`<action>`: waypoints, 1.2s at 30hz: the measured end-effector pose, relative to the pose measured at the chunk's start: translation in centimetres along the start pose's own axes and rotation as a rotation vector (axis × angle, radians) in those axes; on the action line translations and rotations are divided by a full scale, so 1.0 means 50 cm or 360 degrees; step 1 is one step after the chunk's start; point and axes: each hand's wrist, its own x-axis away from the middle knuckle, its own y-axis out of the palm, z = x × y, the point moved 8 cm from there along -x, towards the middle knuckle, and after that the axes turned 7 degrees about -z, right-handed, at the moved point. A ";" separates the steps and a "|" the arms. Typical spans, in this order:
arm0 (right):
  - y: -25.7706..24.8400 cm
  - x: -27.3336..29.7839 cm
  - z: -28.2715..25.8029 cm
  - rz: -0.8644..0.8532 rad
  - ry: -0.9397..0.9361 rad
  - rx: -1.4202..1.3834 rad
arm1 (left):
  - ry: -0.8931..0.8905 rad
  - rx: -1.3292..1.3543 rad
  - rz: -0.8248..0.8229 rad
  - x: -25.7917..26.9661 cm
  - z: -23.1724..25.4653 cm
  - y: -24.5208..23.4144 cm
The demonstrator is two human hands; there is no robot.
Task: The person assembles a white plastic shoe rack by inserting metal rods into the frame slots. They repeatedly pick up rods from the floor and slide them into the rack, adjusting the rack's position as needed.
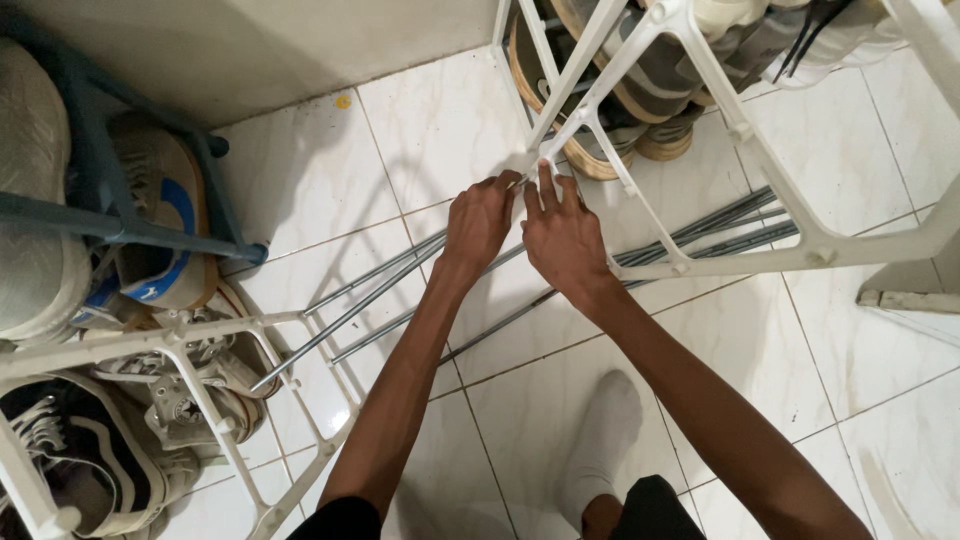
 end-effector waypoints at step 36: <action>-0.039 0.192 -0.004 -0.0157 0.0299 -0.0064 | -0.0218 0.0541 -0.1747 0.044 0.108 0.092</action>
